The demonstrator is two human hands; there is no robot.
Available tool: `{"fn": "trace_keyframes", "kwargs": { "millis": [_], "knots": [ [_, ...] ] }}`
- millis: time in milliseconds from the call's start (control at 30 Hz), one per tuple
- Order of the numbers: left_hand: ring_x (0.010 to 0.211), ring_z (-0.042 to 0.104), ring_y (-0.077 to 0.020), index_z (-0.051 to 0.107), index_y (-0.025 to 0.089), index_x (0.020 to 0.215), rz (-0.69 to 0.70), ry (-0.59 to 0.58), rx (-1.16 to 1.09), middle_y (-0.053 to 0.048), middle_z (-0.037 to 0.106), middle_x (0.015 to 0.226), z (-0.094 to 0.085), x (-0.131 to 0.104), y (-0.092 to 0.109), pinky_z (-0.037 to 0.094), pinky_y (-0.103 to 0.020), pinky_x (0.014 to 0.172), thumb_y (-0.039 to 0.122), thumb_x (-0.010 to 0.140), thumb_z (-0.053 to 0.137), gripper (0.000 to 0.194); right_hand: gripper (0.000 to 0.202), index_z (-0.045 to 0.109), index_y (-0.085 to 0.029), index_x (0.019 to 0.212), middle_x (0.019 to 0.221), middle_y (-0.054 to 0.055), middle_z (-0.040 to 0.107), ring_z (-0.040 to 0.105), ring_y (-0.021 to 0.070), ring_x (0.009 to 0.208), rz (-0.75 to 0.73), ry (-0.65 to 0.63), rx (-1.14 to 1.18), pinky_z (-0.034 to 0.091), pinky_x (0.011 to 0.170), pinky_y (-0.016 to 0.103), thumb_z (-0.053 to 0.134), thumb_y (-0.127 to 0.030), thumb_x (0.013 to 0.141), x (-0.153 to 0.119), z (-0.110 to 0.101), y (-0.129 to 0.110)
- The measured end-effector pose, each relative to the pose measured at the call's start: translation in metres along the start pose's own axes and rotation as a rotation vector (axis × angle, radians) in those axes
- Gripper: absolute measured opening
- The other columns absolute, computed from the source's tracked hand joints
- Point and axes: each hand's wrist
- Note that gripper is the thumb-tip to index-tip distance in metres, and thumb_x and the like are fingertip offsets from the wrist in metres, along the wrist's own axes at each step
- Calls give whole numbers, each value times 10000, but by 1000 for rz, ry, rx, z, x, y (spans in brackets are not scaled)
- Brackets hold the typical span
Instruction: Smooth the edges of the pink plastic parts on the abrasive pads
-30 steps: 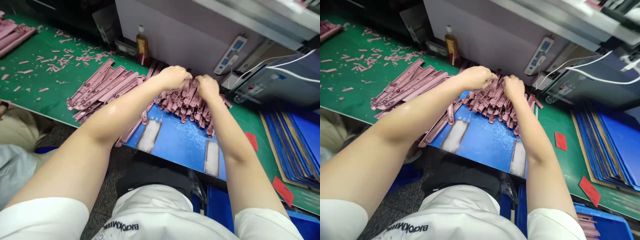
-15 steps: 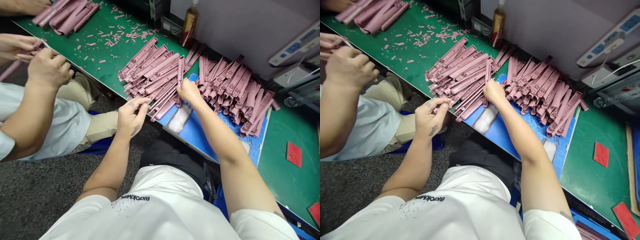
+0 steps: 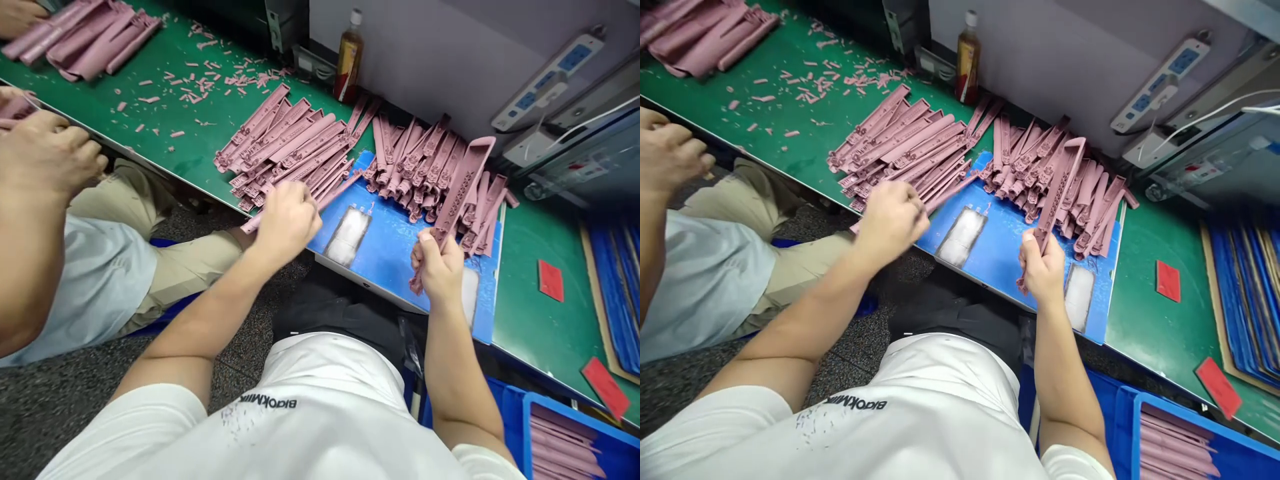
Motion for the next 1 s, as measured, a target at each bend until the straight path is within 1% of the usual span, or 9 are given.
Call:
{"fn": "trace_keyframes", "kwargs": {
  "millis": [167, 233, 300, 400, 500, 567, 667, 800, 1000],
  "knots": [
    [1140, 722, -339, 853, 211, 1202, 71, 74, -161, -143, 740, 1277, -88, 40, 8, 593, -513, 1132, 309, 1122, 758, 159, 566, 602, -300, 1099, 730, -64, 579, 607, 161, 579, -5, 32, 6, 532, 527, 292, 797, -825, 1015, -19, -8, 16],
    [1120, 747, -299, 835, 226, 1363, 129, 85, -271, -113, 766, 1267, -98, 58, 19, 604, -463, 1097, 250, 1124, 757, 253, 526, 624, -307, 1154, 734, -69, 583, 608, 166, 564, -40, 58, 51, 545, 531, 307, 818, -777, 1019, -24, -14, 19],
    [1112, 760, -263, 769, 245, 1456, 184, 137, -449, -67, 786, 1218, -78, 79, 29, 611, -416, 1079, 153, 1038, 822, 431, 464, 629, -308, 1093, 687, -88, 517, 524, 150, 508, -71, 84, 133, 487, 492, 297, 881, -681, 982, -26, -24, 19],
    [994, 745, -201, 708, 251, 1248, 110, 157, -765, 1, 750, 1049, -4, 118, 33, 642, -349, 972, 169, 975, 928, 360, 452, 532, -307, 880, 624, -103, 355, 348, 127, 456, -122, 117, 256, 342, 440, 282, 901, -562, 932, -23, -48, 16],
    [656, 557, -109, 522, 262, 883, -38, 78, -1011, 75, 543, 710, 72, 145, 35, 515, -278, 618, 466, 985, 1014, 542, 517, 396, -317, 788, 610, -107, 199, 184, 119, 451, -268, 294, 274, 217, 433, 300, 833, -544, 945, -10, -83, 15],
    [499, 326, -77, 369, 299, 821, -57, 97, -1124, 127, 336, 584, 97, 145, 42, 301, -281, 455, 768, 914, 968, 767, 577, 318, -331, 778, 627, -105, 128, 123, 122, 474, -332, 472, 165, 191, 447, 319, 742, -652, 1003, -2, -111, 19],
    [447, 148, -95, 325, 300, 835, -61, 188, -1301, 118, 234, 582, 88, 117, 57, 165, -326, 401, 914, 829, 893, 837, 664, 258, -335, 800, 670, -93, 115, 156, 135, 504, -295, 595, 20, 249, 475, 322, 580, -845, 1077, -4, -144, 33],
    [484, 122, -91, 348, 251, 731, -219, 215, -1319, 65, 194, 587, 62, 71, 82, 140, -302, 474, 630, 902, 950, 731, 737, 238, -319, 784, 661, -90, 142, 190, 129, 506, -253, 521, 62, 260, 484, 305, 651, -849, 1084, -19, -155, 52],
    [485, -2, -132, 283, 287, 637, -401, 368, -1399, 64, 127, 575, 82, 78, 105, -6, -348, 488, 271, 1252, 378, 623, 704, 275, -340, 799, 633, -74, 188, 210, 149, 552, -203, 552, 181, 317, 492, 353, 661, -820, 1141, 12, -160, 63]
  ]
}}
Point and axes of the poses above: each hand's wrist, its own x-axis towards the middle knuckle, its own z-axis out of the palm, y = z × x
